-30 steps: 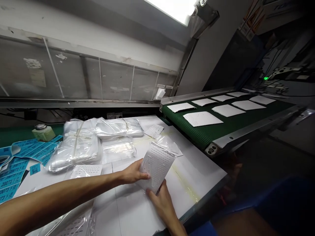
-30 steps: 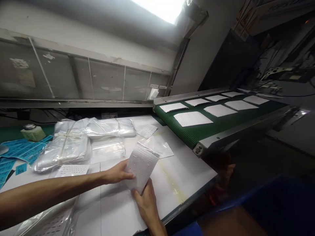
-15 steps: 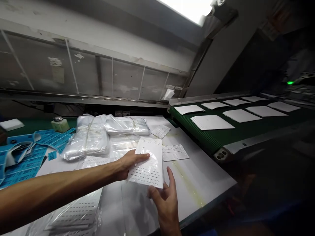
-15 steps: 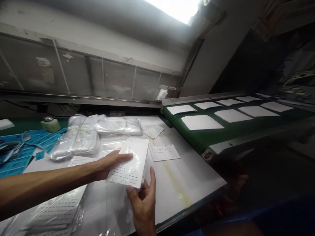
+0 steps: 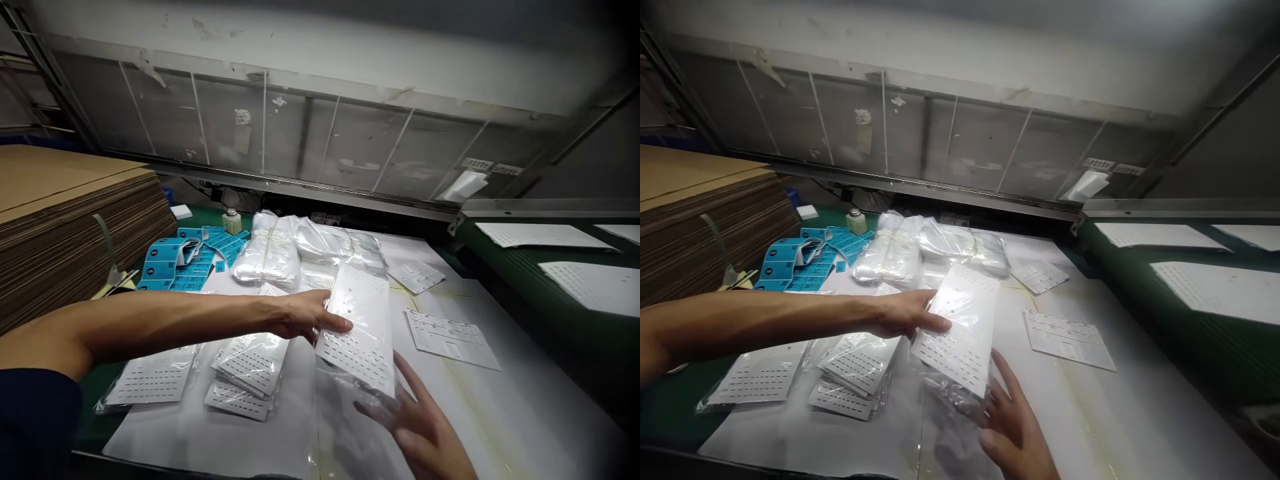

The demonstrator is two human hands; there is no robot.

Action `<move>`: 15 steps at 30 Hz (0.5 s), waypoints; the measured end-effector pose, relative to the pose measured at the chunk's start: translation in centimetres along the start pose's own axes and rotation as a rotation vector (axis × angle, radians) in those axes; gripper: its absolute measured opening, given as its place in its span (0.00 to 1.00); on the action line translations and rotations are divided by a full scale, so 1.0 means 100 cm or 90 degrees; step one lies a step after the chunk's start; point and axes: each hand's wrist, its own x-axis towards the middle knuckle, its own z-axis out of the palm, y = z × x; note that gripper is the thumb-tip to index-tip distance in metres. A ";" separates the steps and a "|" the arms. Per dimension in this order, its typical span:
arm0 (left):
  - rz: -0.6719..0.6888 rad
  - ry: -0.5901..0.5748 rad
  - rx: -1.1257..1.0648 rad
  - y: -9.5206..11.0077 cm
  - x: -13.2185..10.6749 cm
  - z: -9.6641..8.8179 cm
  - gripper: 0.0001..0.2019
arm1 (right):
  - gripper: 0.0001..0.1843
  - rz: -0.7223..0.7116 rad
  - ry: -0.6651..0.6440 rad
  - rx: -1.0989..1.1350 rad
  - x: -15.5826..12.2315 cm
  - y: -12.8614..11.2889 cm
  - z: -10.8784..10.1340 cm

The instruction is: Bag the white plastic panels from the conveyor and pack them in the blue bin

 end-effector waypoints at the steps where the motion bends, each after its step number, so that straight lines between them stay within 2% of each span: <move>1: 0.027 0.009 0.017 0.000 -0.007 0.000 0.24 | 0.51 0.010 -0.029 0.038 0.002 -0.001 0.004; 2: 0.050 0.015 0.031 0.000 -0.014 0.000 0.25 | 0.48 0.019 -0.028 0.051 0.005 -0.003 0.011; 4: 0.075 0.033 0.052 -0.003 -0.033 0.000 0.26 | 0.43 0.044 0.044 0.009 0.013 -0.003 0.034; 6: 0.082 0.072 0.074 -0.008 -0.056 -0.004 0.29 | 0.42 0.065 0.098 -0.043 0.019 0.002 0.064; 7: 0.084 0.104 0.100 -0.012 -0.068 -0.007 0.31 | 0.43 0.072 0.095 -0.050 0.023 0.008 0.080; 11: 0.067 0.329 0.352 -0.038 -0.115 -0.028 0.33 | 0.38 0.027 0.055 -0.108 0.036 0.047 0.130; 13: 0.022 0.435 0.481 -0.056 -0.131 -0.038 0.33 | 0.35 -0.020 0.070 -0.194 0.042 0.072 0.145; 15: -0.011 0.502 0.570 -0.074 -0.141 -0.049 0.32 | 0.33 -0.078 0.104 -0.262 0.044 0.097 0.156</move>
